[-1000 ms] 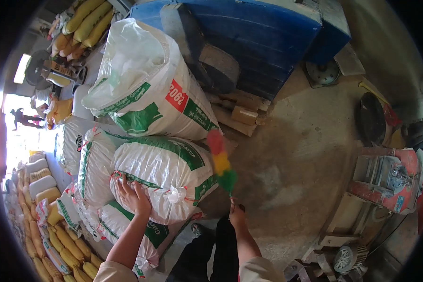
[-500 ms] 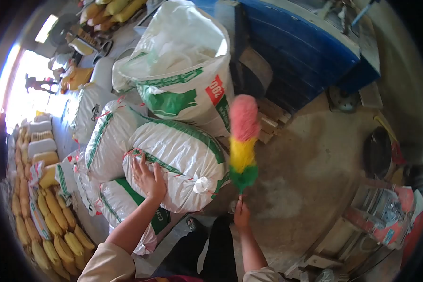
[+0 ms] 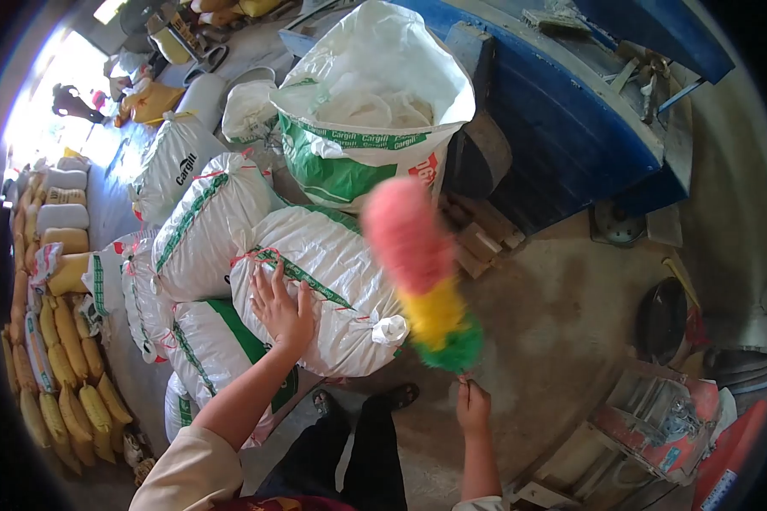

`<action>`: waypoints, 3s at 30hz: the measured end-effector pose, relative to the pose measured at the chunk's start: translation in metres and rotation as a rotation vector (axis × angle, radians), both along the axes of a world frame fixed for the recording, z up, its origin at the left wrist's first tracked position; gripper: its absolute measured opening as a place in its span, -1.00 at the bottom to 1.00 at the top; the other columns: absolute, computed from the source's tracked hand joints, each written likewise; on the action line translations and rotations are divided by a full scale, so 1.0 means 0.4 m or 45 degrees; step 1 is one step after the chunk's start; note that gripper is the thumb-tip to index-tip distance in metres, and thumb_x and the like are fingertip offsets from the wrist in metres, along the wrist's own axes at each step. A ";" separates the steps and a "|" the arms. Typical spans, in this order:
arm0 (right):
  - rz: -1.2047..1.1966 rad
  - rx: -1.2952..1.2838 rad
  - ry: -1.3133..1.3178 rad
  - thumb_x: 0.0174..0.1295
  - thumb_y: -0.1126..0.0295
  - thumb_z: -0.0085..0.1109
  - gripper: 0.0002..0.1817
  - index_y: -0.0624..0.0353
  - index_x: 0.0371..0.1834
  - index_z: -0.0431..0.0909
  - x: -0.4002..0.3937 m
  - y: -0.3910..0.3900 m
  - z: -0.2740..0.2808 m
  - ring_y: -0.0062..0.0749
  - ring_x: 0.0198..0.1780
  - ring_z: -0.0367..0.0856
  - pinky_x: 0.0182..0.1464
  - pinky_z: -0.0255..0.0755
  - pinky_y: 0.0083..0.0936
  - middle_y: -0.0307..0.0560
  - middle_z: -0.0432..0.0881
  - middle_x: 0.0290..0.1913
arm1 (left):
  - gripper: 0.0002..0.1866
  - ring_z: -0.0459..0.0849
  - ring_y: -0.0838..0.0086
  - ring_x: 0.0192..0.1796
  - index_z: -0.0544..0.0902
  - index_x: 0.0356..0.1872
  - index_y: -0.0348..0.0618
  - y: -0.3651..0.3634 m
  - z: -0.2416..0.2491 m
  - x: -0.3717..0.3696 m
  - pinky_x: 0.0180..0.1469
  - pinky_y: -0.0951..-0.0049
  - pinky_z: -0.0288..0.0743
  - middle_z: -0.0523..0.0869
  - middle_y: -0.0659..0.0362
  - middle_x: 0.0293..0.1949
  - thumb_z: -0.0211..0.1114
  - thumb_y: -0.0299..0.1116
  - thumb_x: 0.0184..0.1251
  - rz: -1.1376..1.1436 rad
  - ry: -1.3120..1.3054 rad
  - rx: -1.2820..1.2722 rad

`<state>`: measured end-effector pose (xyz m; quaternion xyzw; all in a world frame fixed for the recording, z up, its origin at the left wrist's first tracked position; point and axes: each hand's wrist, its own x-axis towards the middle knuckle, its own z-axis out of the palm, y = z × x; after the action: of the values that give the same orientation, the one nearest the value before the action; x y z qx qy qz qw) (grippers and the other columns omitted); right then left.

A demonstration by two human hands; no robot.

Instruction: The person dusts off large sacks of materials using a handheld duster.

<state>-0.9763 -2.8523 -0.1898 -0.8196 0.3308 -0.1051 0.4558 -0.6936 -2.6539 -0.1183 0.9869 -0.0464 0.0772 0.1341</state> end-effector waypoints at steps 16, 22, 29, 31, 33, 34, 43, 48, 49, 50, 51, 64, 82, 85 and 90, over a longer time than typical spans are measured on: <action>0.048 0.092 0.591 0.28 0.18 -0.16 -0.63 0.28 -0.36 0.49 0.073 0.022 0.095 0.07 -0.45 0.48 -0.41 0.32 -0.25 0.18 0.50 -0.54 | -0.39 -0.13 0.03 0.38 0.27 0.20 0.01 0.002 0.010 -0.004 0.28 -0.09 -0.24 0.07 -0.10 0.30 0.09 -0.01 0.11 -0.013 0.041 -0.039; -0.322 0.232 0.625 0.29 0.17 -0.18 -0.58 0.35 -0.47 0.45 0.064 0.048 -0.010 -0.09 -0.50 0.49 -0.41 0.30 -0.33 0.14 0.47 -0.59 | -0.40 -0.11 0.04 0.38 0.26 0.22 -0.03 -0.008 0.023 -0.006 0.28 -0.06 -0.23 0.06 -0.07 0.32 0.07 -0.04 0.15 0.000 0.070 0.021; -0.460 0.327 -0.064 0.31 0.15 -0.17 -0.58 0.30 -0.50 0.42 0.345 -0.030 0.016 -0.41 -0.58 0.29 -0.48 0.22 -0.42 -0.11 0.38 -0.66 | -0.40 -0.15 0.03 0.38 0.24 0.22 -0.04 -0.013 0.016 -0.004 0.27 -0.10 -0.25 0.02 -0.08 0.32 0.05 -0.05 0.15 -0.010 0.085 0.020; -0.401 0.245 -0.025 0.32 0.09 -0.23 -0.53 0.30 -0.42 0.48 0.417 -0.044 -0.069 -0.25 -0.52 0.43 -0.43 0.29 -0.39 0.01 0.51 -0.57 | -0.37 -0.16 0.02 0.39 0.21 0.24 -0.03 -0.008 0.009 -0.001 0.27 -0.11 -0.28 0.01 -0.09 0.32 0.06 -0.06 0.14 -0.014 0.105 0.028; -0.281 0.298 0.118 0.33 0.11 -0.32 -0.58 0.22 -0.19 0.44 0.451 -0.034 -0.115 -0.10 -0.34 0.47 -0.28 0.33 -0.28 0.11 0.52 -0.38 | -0.37 -0.15 0.01 0.38 0.21 0.24 -0.04 -0.007 0.008 -0.004 0.27 -0.11 -0.27 0.02 -0.09 0.32 0.05 -0.05 0.14 -0.021 0.099 0.039; -0.151 0.344 0.260 0.33 0.12 -0.41 -0.55 0.14 0.04 0.39 0.459 -0.032 -0.143 0.04 -0.16 0.52 -0.14 0.36 -0.17 0.21 0.53 -0.19 | -0.37 -0.13 0.01 0.38 0.21 0.24 -0.04 -0.006 0.007 0.000 0.27 -0.10 -0.26 0.03 -0.09 0.32 0.04 -0.05 0.14 -0.019 0.098 0.040; -0.020 0.215 0.554 0.29 0.27 -0.36 -0.56 -0.04 0.25 0.20 0.334 0.028 -0.462 -0.01 -0.01 0.47 0.03 0.33 -0.17 0.15 0.47 0.00 | -0.41 0.02 0.10 0.35 0.25 0.23 -0.06 0.000 -0.017 0.002 0.29 0.07 -0.13 0.10 -0.08 0.30 -0.12 0.05 0.26 -0.073 -0.011 0.221; -0.505 0.428 -0.006 0.28 0.19 -0.29 -0.61 0.13 0.08 0.33 0.427 0.004 -0.293 0.19 -0.23 0.49 -0.19 0.32 -0.03 0.29 0.53 -0.31 | -0.45 0.09 0.11 0.33 0.29 0.20 -0.10 0.014 -0.022 0.014 0.28 0.14 -0.06 0.17 -0.07 0.27 -0.12 0.01 0.28 -0.131 -0.072 0.267; -0.516 0.434 0.006 0.28 0.19 -0.29 -0.61 0.13 0.08 0.33 0.430 -0.008 -0.277 0.19 -0.23 0.49 -0.19 0.32 -0.03 0.29 0.53 -0.31 | -0.45 0.10 0.11 0.32 0.28 0.20 -0.12 0.011 -0.026 0.012 0.28 0.15 -0.04 0.19 -0.08 0.26 -0.12 -0.01 0.28 -0.147 -0.073 0.267; -0.426 0.398 0.109 0.28 0.21 -0.27 -0.64 0.18 -0.02 0.38 0.429 -0.011 -0.259 0.18 -0.23 0.50 -0.20 0.33 -0.04 0.28 0.54 -0.32 | -0.45 0.10 0.11 0.32 0.28 0.20 -0.12 0.007 -0.029 0.013 0.28 0.15 -0.04 0.19 -0.08 0.26 -0.12 -0.01 0.28 -0.163 -0.061 0.278; -0.336 0.370 0.214 0.27 0.23 -0.26 -0.66 0.23 -0.11 0.43 0.422 -0.001 -0.249 0.16 -0.22 0.51 -0.20 0.34 -0.06 0.27 0.55 -0.34 | -0.46 0.11 0.11 0.31 0.28 0.20 -0.14 0.004 -0.029 0.014 0.28 0.17 -0.03 0.21 -0.08 0.25 -0.12 -0.03 0.28 -0.154 -0.070 0.246; -0.554 1.144 -0.137 0.31 0.00 -0.31 -0.48 0.19 -0.21 0.55 0.072 0.339 -0.356 -0.25 -0.36 0.51 -0.22 0.35 -0.39 0.01 0.51 -0.48 | -0.44 0.21 0.06 0.26 0.31 0.15 -0.23 0.008 -0.017 0.016 0.24 0.16 0.05 0.31 -0.14 0.16 -0.15 0.00 0.29 -0.284 -0.153 0.278; -0.363 0.731 0.512 0.29 -0.05 -0.39 -0.48 0.09 -0.21 0.52 -0.035 0.441 -0.402 0.09 -0.21 0.52 -0.15 0.37 -0.08 0.14 0.57 -0.30 | -0.44 0.20 0.09 0.26 0.33 0.13 -0.28 0.027 -0.049 0.029 0.27 0.20 0.02 0.29 -0.11 0.18 -0.14 -0.01 0.29 -0.212 -0.146 0.196; -0.694 0.786 0.790 0.27 -0.07 -0.35 -0.42 0.19 -0.34 0.56 -0.053 0.388 -0.356 0.06 -0.21 0.53 -0.17 0.39 -0.12 0.25 0.55 -0.31 | -0.43 0.19 0.11 0.27 0.31 0.14 -0.24 0.017 -0.040 0.023 0.26 0.20 0.01 0.28 -0.09 0.20 -0.13 0.00 0.28 -0.236 -0.145 0.224; -0.731 0.833 0.377 0.26 -0.05 -0.29 -0.41 0.28 -0.44 0.54 0.003 0.371 -0.316 0.12 -0.24 0.53 -0.24 0.35 -0.14 0.26 0.54 -0.45 | -0.43 0.09 0.13 0.32 0.29 0.18 -0.15 0.009 -0.024 0.007 0.29 0.16 -0.07 0.20 -0.10 0.24 -0.14 0.02 0.27 -0.203 -0.087 0.170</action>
<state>-0.9752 -2.7037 -0.3161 -0.5140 0.6218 0.0013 0.5909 -0.6907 -2.6503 -0.1277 0.9836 -0.1345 0.0966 0.0722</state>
